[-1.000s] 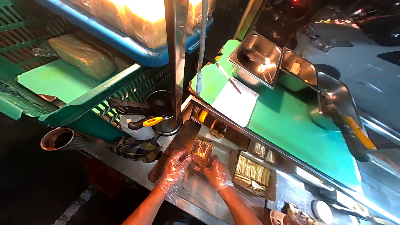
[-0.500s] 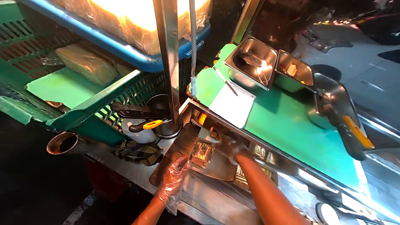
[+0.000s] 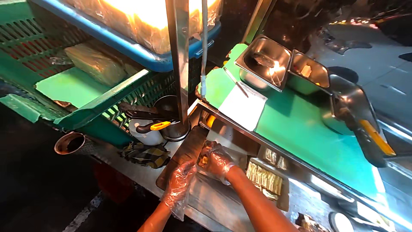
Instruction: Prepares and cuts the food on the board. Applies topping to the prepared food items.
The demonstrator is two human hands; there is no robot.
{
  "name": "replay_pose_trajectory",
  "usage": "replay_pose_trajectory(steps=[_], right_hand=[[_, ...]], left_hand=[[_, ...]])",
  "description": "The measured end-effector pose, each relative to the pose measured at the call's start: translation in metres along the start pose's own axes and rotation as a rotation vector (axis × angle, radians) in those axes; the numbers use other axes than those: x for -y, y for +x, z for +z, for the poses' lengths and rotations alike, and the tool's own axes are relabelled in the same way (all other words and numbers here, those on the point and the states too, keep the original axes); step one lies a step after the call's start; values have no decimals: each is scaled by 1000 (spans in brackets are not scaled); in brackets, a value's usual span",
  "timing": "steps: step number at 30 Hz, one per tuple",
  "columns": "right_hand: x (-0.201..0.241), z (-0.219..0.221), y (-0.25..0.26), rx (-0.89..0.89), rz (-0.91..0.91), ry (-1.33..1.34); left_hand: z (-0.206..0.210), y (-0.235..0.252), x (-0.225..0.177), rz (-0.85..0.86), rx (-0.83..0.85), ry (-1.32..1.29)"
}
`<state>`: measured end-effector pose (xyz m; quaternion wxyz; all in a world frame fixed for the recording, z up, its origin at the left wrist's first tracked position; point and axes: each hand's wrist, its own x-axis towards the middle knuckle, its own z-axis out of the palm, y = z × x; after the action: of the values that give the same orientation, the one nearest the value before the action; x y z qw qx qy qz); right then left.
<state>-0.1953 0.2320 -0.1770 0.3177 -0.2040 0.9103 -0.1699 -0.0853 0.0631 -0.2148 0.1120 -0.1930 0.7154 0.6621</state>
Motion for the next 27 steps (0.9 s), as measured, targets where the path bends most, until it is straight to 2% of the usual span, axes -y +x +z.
replay_pose_trajectory(steps=[2, 4, 6, 7, 9, 10, 11, 12, 14, 17, 19, 21, 23, 25, 27], right_hand=[[1, -3, -6, 13, 14, 21], [6, -16, -34, -5, 27, 41], [11, -19, -81, -174, 46, 131], [12, -12, -104, -334, 50, 235], [14, 1, -144, -529, 30, 554], [16, 3, -164, -512, -10, 693], [15, 1, -183, -465, -76, 764], [11, -3, -203, -437, -159, 788], [-8, -12, -252, -588, -199, 814], [-80, -1, -357, -1007, 67, 695], [-157, 23, -434, -1167, 417, 478], [-238, 55, -500, -1119, 757, 336], [-302, 69, -534, -848, 891, 287], [-353, 63, -528, -469, 852, 176], [-402, 53, -499, -204, 644, 53]], left_hand=[[2, -3, -3, 24, -60, 39], [4, -18, -13, 133, -203, 203], [5, -48, -28, 279, -275, 379], [7, -67, -38, 323, -205, 411], [23, -104, -59, 358, 169, 381], [38, -119, -66, 367, 376, 381], [58, -136, -70, 402, 515, 371], [79, -152, -70, 476, 589, 356], [117, -170, -63, 609, 686, 272], [151, -175, -46, 595, 748, 252], [169, -183, -27, 488, 720, 260], [198, -195, -8, 459, 696, 252], [237, -210, 8, 476, 629, 282], [279, -224, 32, 509, 527, 207], [314, -233, 52, 548, 427, 130]])
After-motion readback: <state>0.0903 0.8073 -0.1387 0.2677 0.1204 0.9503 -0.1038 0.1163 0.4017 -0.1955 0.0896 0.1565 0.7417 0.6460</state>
